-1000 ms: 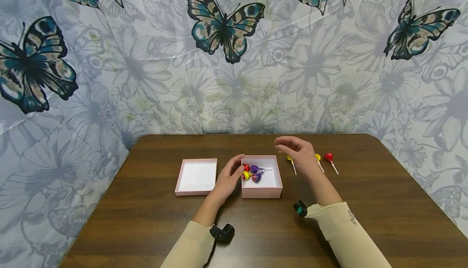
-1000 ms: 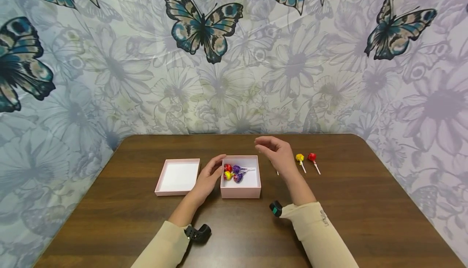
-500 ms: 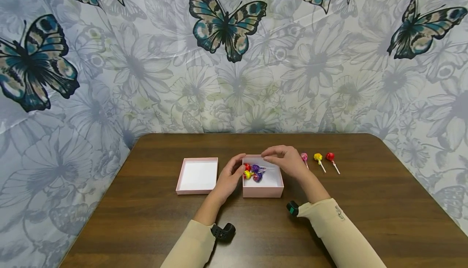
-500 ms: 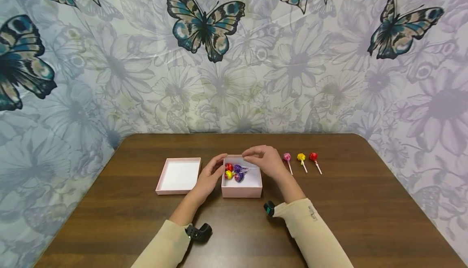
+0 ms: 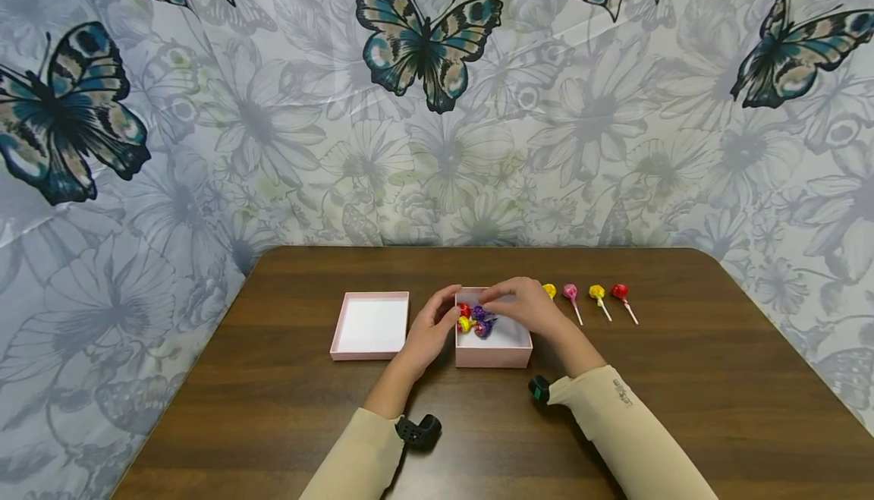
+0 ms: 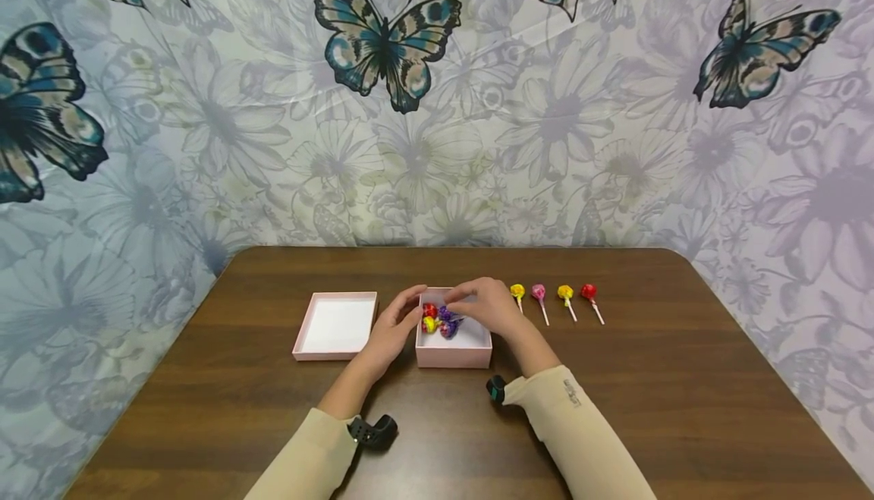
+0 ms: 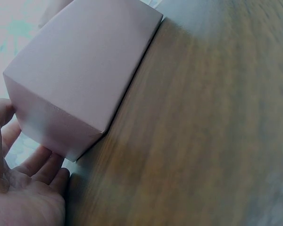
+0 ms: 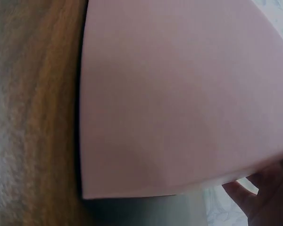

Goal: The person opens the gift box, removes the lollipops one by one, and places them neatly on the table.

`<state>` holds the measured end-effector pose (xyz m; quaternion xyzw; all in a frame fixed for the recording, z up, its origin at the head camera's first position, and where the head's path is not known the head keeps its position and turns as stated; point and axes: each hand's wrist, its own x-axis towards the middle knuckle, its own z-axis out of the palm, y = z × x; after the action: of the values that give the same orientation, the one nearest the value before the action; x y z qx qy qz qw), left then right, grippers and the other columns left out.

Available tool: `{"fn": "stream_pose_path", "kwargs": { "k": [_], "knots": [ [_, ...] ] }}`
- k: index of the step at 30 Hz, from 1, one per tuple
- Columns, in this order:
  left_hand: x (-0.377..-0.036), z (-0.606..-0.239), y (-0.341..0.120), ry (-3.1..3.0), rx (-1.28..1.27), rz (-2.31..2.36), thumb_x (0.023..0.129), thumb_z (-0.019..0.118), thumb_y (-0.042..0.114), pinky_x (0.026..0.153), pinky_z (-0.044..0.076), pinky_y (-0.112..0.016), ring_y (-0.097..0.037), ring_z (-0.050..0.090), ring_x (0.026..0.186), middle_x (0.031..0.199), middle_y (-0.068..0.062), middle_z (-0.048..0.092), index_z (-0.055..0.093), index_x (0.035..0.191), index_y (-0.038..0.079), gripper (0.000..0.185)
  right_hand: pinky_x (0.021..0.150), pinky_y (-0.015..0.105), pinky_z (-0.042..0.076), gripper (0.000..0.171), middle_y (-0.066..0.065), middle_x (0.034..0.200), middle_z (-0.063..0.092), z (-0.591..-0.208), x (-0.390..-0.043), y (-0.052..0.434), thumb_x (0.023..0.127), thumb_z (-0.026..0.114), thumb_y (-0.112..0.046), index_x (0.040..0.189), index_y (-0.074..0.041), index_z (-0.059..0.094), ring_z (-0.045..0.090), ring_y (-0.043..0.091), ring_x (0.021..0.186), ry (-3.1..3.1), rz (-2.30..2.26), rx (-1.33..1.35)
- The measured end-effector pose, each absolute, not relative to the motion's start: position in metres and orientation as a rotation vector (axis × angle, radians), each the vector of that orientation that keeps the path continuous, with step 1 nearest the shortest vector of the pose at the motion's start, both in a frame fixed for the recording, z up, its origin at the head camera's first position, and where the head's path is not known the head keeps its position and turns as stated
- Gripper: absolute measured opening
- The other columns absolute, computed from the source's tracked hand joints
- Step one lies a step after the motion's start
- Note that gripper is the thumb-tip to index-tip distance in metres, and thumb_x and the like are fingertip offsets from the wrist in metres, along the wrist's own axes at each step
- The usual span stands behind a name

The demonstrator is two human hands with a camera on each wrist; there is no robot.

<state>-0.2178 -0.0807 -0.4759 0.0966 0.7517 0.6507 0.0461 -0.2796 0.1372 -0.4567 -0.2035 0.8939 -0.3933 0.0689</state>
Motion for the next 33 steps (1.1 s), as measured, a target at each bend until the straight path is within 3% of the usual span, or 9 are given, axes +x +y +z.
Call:
{"fn": "stream_pose_path", "kwargs": {
  "k": [10, 21, 33],
  "knots": [
    [-0.218, -0.476, -0.082, 2.289, 0.278, 1.983, 0.104, 0.051, 0.017, 0.12, 0.033, -0.053, -0.034, 0.044, 0.141, 0.151, -0.016, 0.048, 0.045, 0.149, 0.014, 0.045, 0.101, 0.048, 0.052, 0.02, -0.002, 0.113, 0.076, -0.458, -0.285, 0.128, 0.088, 0.077, -0.028, 0.107, -0.025, 0.08, 0.068, 0.024, 0.115, 2.788, -0.954, -0.639],
    [-0.217, -0.476, -0.08, 2.271, 0.284, 2.019, 0.104, 0.051, 0.017, 0.119, 0.033, -0.054, -0.035, 0.044, 0.141, 0.151, -0.017, 0.047, 0.044, 0.149, 0.012, 0.045, 0.086, 0.042, 0.056, 0.024, -0.004, 0.114, 0.076, -0.457, -0.286, 0.12, 0.084, 0.079, -0.038, 0.107, -0.032, 0.079, 0.071, 0.022, 0.105, 2.949, -0.607, -0.676],
    [-0.217, -0.476, -0.08, 2.282, 0.285, 2.009, 0.104, 0.052, 0.016, 0.119, 0.033, -0.054, -0.036, 0.044, 0.141, 0.151, -0.017, 0.047, 0.045, 0.148, 0.012, 0.045, 0.087, 0.043, 0.055, 0.021, -0.006, 0.111, 0.077, -0.457, -0.282, 0.119, 0.082, 0.08, -0.04, 0.102, -0.032, 0.08, 0.069, 0.021, 0.104, 2.967, -0.597, -0.712]
  ]
}}
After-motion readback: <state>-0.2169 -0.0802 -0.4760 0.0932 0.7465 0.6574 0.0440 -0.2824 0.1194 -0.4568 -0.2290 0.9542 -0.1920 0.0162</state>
